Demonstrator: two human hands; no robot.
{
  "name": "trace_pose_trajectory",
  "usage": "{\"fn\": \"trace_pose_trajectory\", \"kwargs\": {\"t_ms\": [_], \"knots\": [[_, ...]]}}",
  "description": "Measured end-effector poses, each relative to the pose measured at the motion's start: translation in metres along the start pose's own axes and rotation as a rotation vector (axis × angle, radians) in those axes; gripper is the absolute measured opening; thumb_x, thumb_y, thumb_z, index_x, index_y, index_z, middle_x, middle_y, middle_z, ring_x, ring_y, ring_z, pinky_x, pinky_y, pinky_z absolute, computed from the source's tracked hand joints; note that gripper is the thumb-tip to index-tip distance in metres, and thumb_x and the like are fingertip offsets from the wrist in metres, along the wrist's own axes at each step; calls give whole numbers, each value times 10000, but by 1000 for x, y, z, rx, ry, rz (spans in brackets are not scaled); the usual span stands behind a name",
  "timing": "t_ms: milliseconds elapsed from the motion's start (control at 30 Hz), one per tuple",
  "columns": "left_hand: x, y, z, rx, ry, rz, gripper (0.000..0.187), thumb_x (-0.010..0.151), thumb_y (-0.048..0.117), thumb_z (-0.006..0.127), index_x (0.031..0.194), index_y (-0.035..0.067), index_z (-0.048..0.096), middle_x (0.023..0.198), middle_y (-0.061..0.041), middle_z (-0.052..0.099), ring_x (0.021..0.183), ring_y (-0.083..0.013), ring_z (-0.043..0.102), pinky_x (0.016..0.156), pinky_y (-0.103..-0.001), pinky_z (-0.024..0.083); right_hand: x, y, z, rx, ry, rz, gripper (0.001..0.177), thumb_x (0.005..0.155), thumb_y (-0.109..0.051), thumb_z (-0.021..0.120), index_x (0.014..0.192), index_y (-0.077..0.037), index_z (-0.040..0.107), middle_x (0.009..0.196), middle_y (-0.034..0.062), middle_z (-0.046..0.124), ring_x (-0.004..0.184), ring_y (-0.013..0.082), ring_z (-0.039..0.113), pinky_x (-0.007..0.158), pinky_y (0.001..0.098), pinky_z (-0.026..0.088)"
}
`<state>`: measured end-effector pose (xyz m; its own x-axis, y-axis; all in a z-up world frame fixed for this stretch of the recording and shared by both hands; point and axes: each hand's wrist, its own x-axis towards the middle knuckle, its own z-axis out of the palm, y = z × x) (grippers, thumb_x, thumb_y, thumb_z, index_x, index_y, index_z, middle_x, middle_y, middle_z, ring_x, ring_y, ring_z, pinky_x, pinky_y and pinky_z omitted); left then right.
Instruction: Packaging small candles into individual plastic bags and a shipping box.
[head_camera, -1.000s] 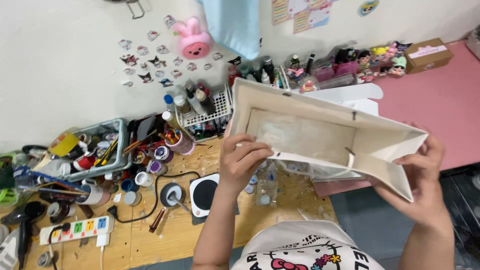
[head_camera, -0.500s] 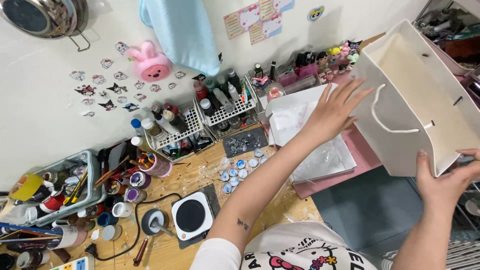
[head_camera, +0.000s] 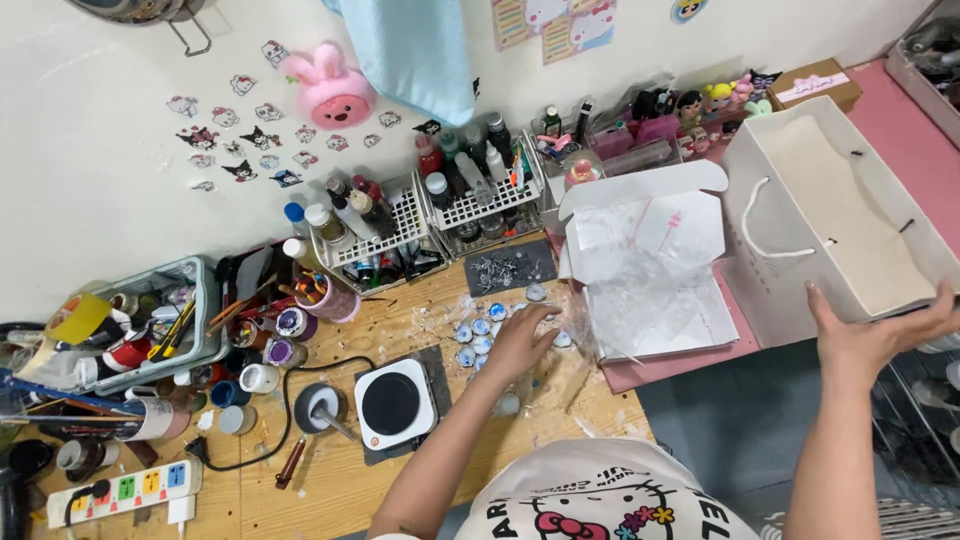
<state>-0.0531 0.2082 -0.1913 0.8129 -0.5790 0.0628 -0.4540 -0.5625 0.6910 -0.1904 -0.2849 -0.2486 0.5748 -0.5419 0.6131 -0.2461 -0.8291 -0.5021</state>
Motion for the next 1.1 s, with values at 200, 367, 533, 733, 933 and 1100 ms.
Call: {"fn": "trace_pose_trajectory", "kwargs": {"t_ms": [200, 367, 533, 733, 933, 1100], "knots": [[-35, 43, 16, -106, -173, -434, 656, 860, 514, 788, 1339, 124, 566, 1331, -101, 634, 1199, -277, 645, 993, -427, 510, -41, -162, 8, 333, -211, -154, 993, 773, -385, 918, 1579, -142, 390, 1709, 163, 273, 1613, 363, 179, 1329, 621, 169], [-36, 32, 69, -54, -157, -419, 450, 841, 427, 787, 1182, 143, 713, 1129, -96, 734, 1026, -283, 712, 881, -429, 558, -49, -258, 16, 180, -559, -549, 806, 647, -369, 866, 1371, -165, 576, 1536, 171, 368, 1456, 414, 257, 1170, 669, 156], [-31, 19, 73, -82, 57, -239, 198, 926, 301, 714, 1057, 182, 804, 992, -57, 784, 886, -280, 745, 797, -410, 577, -44, -217, 65, 270, -944, -592, 538, 726, -48, 719, 1247, -182, 709, 1345, 139, 626, 1241, 351, 587, 1026, 457, 491], [-29, 20, 24, -129, 19, -330, 178, 926, 313, 732, 1018, 174, 796, 925, -35, 790, 786, -258, 749, 759, -395, 566, -11, -175, 87, 181, -911, -237, 101, 844, -47, 729, 945, -48, 739, 967, 116, 738, 832, 297, 717, 749, 422, 567], [-35, 18, 12, -190, 15, -253, 193, 940, 243, 718, 1101, 141, 747, 1136, -34, 755, 959, -241, 725, 855, -379, 556, 17, -211, 66, -171, -779, -391, 836, 692, -195, 880, 1440, -169, 508, 1440, 166, 509, 1366, 371, 455, 1121, 511, 413], [-23, 15, 30, -135, -12, 64, 118, 947, 176, 690, 1042, 107, 700, 1360, -1, 690, 1154, -282, 675, 940, -408, 536, -1, -287, 47, -79, -1023, -906, 1209, 520, -366, 950, 1597, -343, 401, 1636, 56, 367, 1534, 330, 231, 1198, 584, 91]]}}
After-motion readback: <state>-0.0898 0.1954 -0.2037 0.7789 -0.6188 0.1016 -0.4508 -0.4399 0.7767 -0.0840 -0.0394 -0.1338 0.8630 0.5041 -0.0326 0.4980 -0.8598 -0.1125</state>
